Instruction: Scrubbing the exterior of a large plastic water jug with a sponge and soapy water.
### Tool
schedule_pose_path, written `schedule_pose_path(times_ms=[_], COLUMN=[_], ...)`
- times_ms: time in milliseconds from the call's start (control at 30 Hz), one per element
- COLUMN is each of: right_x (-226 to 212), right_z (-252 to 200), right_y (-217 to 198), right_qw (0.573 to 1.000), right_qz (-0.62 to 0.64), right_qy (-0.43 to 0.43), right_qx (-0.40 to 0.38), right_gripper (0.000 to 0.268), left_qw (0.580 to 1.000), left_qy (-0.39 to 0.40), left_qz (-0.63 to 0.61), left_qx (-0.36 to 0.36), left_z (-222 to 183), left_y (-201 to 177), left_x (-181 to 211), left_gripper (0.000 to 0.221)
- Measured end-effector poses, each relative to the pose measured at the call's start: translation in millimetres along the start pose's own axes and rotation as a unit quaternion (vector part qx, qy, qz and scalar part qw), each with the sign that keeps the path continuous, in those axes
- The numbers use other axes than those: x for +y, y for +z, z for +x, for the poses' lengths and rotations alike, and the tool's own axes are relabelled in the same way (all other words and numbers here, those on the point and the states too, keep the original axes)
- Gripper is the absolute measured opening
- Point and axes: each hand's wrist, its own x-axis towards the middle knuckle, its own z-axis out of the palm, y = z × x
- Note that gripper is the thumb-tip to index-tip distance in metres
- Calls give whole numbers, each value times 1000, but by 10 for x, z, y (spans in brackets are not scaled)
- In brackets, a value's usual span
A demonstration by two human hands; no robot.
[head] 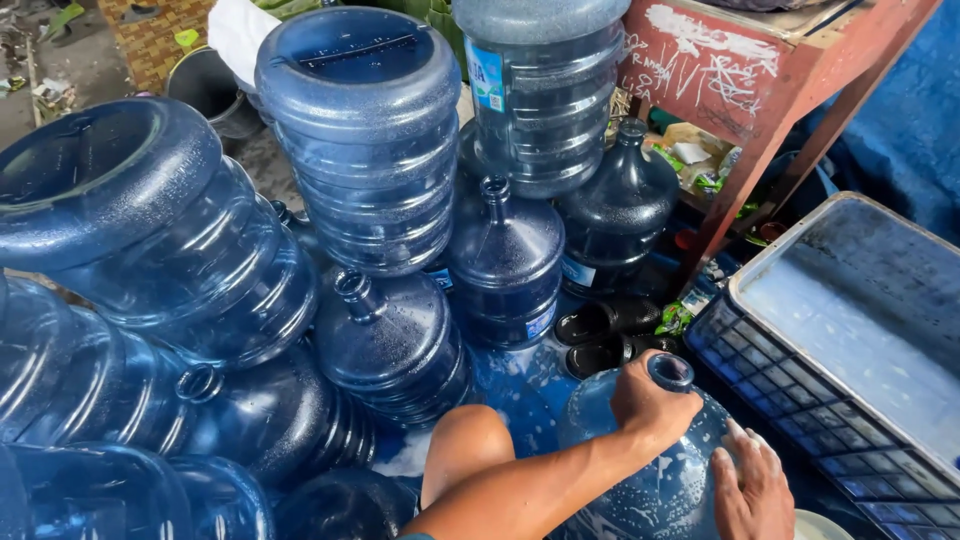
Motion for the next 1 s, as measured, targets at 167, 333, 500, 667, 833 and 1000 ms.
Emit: schedule_pose_path(times_ms=[167,333,500,667,833,1000], right_x=[18,82,236,259,172,-123], right_z=[30,36,-41,91,-24,-178], right_y=[-11,26,56,171,-127,79], right_qw=[999,1000,995,995,867,975], right_qz=[-16,-8,3,31,88,205], right_qy=[20,22,-99,-66,-476,-37], right_qx=[-19,-6,28,74,120,81], right_gripper=[68,63,56,53,36,45], left_qw=[1000,1000,999,999,998,998], left_qy=[1,-7,-5,-3,7,5], left_qz=[6,3,19,11,19,7], left_qx=[0,-6,28,31,54,65], left_z=[36,12,40,49,78,67], left_y=[51,46,112,39,76,46], left_x=[-48,-43,-92,-16,-13,-33], left_gripper=[25,27,33,34,23,21])
